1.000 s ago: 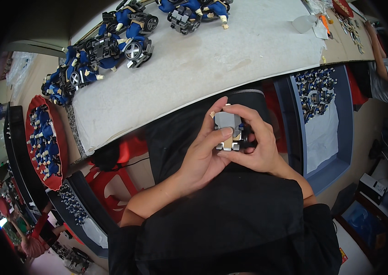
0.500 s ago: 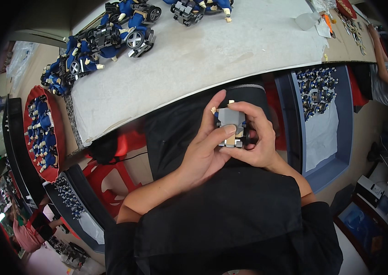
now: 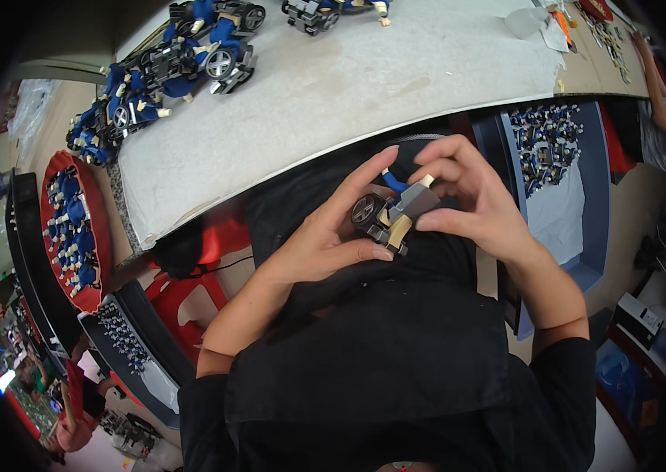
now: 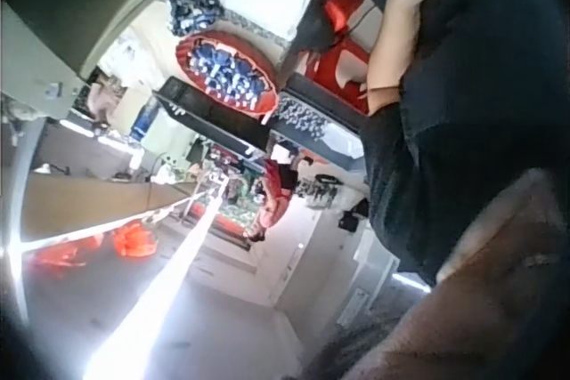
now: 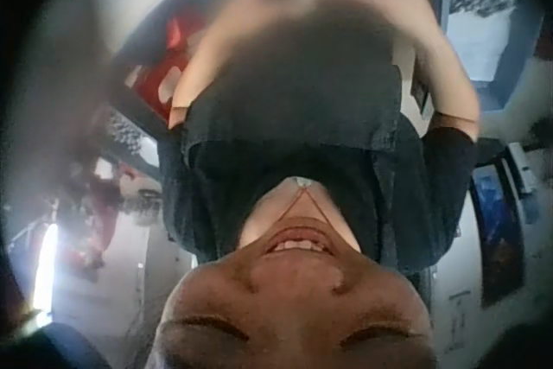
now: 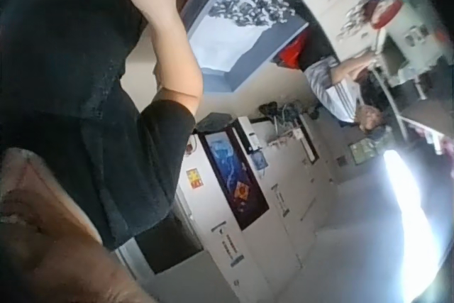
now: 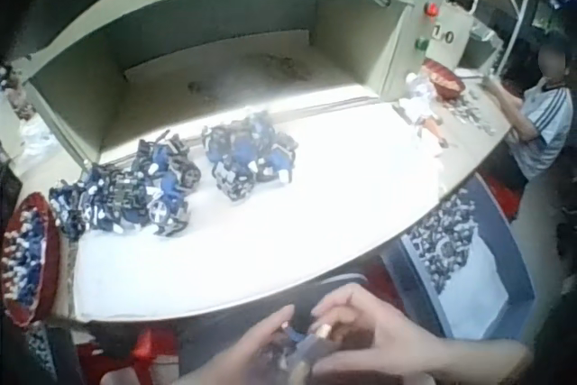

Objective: The person applies glue onto toy figurines using a glue bottle, attaches small components to them by hand, presses the parts together, and places the assembled figurines into a tray.

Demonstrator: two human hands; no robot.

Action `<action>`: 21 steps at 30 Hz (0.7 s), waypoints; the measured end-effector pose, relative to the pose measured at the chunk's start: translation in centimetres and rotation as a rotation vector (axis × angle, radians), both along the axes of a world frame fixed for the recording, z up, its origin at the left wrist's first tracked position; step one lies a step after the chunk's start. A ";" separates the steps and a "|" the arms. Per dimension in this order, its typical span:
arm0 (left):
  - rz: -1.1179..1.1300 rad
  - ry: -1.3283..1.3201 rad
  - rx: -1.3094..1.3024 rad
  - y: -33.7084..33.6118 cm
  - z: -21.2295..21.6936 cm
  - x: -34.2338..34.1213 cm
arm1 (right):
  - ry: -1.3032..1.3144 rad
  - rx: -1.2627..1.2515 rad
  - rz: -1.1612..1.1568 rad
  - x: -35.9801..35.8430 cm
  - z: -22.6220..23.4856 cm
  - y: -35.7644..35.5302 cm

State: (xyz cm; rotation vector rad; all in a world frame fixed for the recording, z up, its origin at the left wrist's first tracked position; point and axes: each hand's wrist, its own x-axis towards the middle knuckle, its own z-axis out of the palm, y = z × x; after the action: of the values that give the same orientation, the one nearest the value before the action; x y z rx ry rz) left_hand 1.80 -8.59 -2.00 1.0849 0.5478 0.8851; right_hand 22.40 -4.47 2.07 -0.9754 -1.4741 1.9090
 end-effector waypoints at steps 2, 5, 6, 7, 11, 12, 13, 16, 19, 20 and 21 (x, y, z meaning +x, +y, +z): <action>-0.018 0.032 -0.055 -0.3 -0.3 0.1 | -0.064 -0.030 0.016 -0.1 0.1 0.7; -0.054 0.069 -0.074 -0.4 -0.6 -0.1 | -0.131 -0.196 0.173 -0.3 0.2 1.3; -0.074 0.068 -0.043 -0.4 -0.8 -0.2 | -0.149 -0.236 0.189 -0.4 0.2 1.3; -0.081 0.070 -0.039 -0.4 -1.1 -0.3 | -0.167 -0.278 0.206 -0.5 0.1 1.4; -0.127 -0.008 -0.110 -0.5 -1.8 -0.5 | -0.197 -0.320 0.242 -0.9 0.2 1.3; -0.124 0.031 -0.025 -0.3 -1.9 -0.5 | -0.193 -0.323 0.241 -1.0 0.1 1.3; -0.122 0.071 0.060 -0.3 -2.0 -0.5 | -0.212 -0.326 0.281 -1.0 0.0 1.4; -0.129 0.102 0.047 0.1 -1.7 -0.6 | -0.220 -0.351 0.317 -1.3 0.2 2.1; -0.128 0.102 0.087 0.4 -1.8 -0.7 | -0.236 -0.377 0.342 -1.5 0.2 2.5; -0.127 0.105 0.088 0.3 -1.7 -0.7 | -0.271 -0.374 0.367 -1.6 0.3 2.4; -0.124 0.102 0.090 0.2 -1.7 -0.7 | -0.268 -0.374 0.368 -1.7 0.4 2.3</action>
State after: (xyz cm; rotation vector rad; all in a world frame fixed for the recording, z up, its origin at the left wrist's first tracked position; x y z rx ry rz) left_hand 1.06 -8.38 -3.75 1.2375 0.5231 0.7550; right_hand 20.73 -2.17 2.45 -1.2324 -1.5607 2.4627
